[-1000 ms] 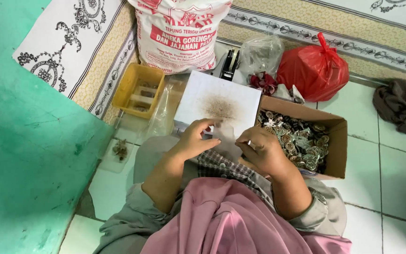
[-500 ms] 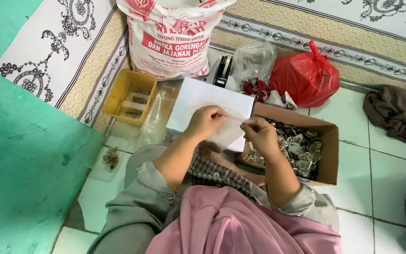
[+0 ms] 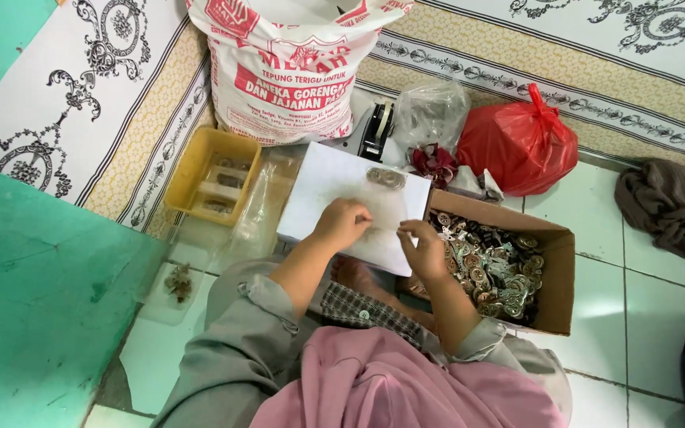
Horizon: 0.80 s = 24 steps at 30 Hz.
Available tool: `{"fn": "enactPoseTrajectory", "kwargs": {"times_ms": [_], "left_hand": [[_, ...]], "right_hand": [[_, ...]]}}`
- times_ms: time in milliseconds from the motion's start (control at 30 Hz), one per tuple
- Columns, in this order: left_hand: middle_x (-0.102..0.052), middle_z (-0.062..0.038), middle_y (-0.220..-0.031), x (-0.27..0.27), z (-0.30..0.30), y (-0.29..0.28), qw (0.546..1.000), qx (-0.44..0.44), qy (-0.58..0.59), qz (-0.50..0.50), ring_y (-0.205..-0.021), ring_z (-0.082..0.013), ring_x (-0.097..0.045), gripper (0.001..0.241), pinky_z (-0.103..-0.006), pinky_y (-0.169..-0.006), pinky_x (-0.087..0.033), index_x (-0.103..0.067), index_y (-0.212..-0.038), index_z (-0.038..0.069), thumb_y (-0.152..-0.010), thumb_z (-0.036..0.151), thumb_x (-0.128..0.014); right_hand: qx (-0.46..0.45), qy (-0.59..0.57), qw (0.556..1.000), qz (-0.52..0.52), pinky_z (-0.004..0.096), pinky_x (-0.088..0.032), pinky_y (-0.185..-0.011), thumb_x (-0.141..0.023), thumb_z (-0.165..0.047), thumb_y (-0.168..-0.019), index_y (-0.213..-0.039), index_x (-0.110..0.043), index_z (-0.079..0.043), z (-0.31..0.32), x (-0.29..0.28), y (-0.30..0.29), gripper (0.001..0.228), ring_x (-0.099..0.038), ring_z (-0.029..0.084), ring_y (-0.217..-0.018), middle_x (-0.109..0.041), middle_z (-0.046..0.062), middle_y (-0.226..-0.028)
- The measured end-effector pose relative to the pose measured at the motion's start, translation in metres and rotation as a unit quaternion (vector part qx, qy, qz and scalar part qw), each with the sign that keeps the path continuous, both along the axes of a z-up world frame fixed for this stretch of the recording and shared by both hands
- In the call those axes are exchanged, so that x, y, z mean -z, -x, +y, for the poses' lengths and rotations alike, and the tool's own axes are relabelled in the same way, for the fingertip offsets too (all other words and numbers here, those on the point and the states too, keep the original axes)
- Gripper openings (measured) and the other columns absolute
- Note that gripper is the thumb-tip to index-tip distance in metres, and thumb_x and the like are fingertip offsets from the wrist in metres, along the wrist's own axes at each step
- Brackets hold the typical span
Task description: Sorting and bagging small metal badges from a bulk container on the floor.
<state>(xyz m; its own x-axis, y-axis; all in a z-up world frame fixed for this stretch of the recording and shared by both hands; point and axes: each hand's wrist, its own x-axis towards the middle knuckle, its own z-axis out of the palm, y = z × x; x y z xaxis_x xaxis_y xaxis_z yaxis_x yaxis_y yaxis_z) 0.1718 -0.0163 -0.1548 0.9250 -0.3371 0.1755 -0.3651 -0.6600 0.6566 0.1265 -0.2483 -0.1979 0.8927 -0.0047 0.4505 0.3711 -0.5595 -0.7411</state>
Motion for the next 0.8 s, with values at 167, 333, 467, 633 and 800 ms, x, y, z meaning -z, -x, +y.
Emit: {"fn": "enactPoseTrajectory", "kwargs": {"times_ms": [167, 333, 467, 633, 800], "left_hand": [[-0.072, -0.003, -0.081, 0.049, 0.014, 0.034, 0.992, 0.065, -0.112, -0.005, -0.083, -0.0252, -0.068, 0.009, -0.0351, -0.074, -0.058, -0.077, -0.084, 0.015, -0.085, 0.010, -0.070], [-0.074, 0.000, -0.091, 0.039, 0.021, 0.023, 0.980, 0.123, -0.153, 0.037, -0.092, -0.0258, -0.066, 0.024, -0.0376, -0.083, -0.054, -0.078, -0.096, 0.019, -0.088, 0.006, -0.059], [-0.075, -0.010, -0.105, 0.024, 0.001, -0.002, 0.986, 0.120, -0.105, -0.058, -0.102, -0.0284, -0.068, 0.025, -0.0390, -0.094, -0.053, -0.076, -0.108, 0.007, -0.091, 0.003, -0.057], [-0.064, -0.020, -0.124, 0.077, -0.036, -0.044, 0.955, 0.135, -0.078, -0.251, -0.120, -0.0413, -0.061, 0.036, -0.0494, -0.103, -0.051, -0.066, -0.122, 0.000, -0.087, 0.002, -0.059], [-0.030, -0.014, -0.168, 0.126, -0.045, -0.062, 0.963, 0.122, -0.236, -0.035, -0.154, -0.0374, -0.028, 0.063, -0.0552, -0.126, -0.020, -0.041, -0.157, 0.008, -0.098, 0.031, -0.051]], "right_hand": [[-0.052, 0.118, 0.992, 0.013, 0.039, -0.060, -0.089, -0.080, -0.006, -0.081, -0.096, -0.080, -0.011, 0.000, 0.042, 0.038, 0.016, -0.071, 0.027, -0.104, -0.077, 0.009, -0.102], [-0.123, 0.182, 0.975, -0.027, 0.041, -0.055, -0.098, -0.087, -0.035, -0.077, -0.105, -0.081, -0.018, -0.006, 0.046, 0.038, 0.033, -0.068, 0.027, -0.112, -0.076, 0.007, -0.113], [-0.099, 0.145, 0.981, -0.079, 0.046, -0.055, -0.096, -0.074, -0.026, -0.093, -0.114, -0.077, -0.011, -0.011, 0.051, 0.002, 0.026, -0.070, 0.034, -0.109, -0.075, 0.013, -0.112], [-0.033, 0.295, 0.954, 0.028, 0.051, -0.048, -0.109, -0.064, -0.022, -0.099, -0.137, -0.063, -0.006, 0.002, 0.037, -0.040, 0.042, -0.059, 0.041, -0.129, -0.063, 0.021, -0.138], [-0.059, 0.444, 0.882, 0.148, 0.052, -0.024, -0.126, -0.050, -0.051, -0.103, -0.154, -0.046, -0.016, 0.002, 0.058, -0.058, 0.062, -0.028, 0.033, -0.155, -0.032, 0.013, -0.168]]}}
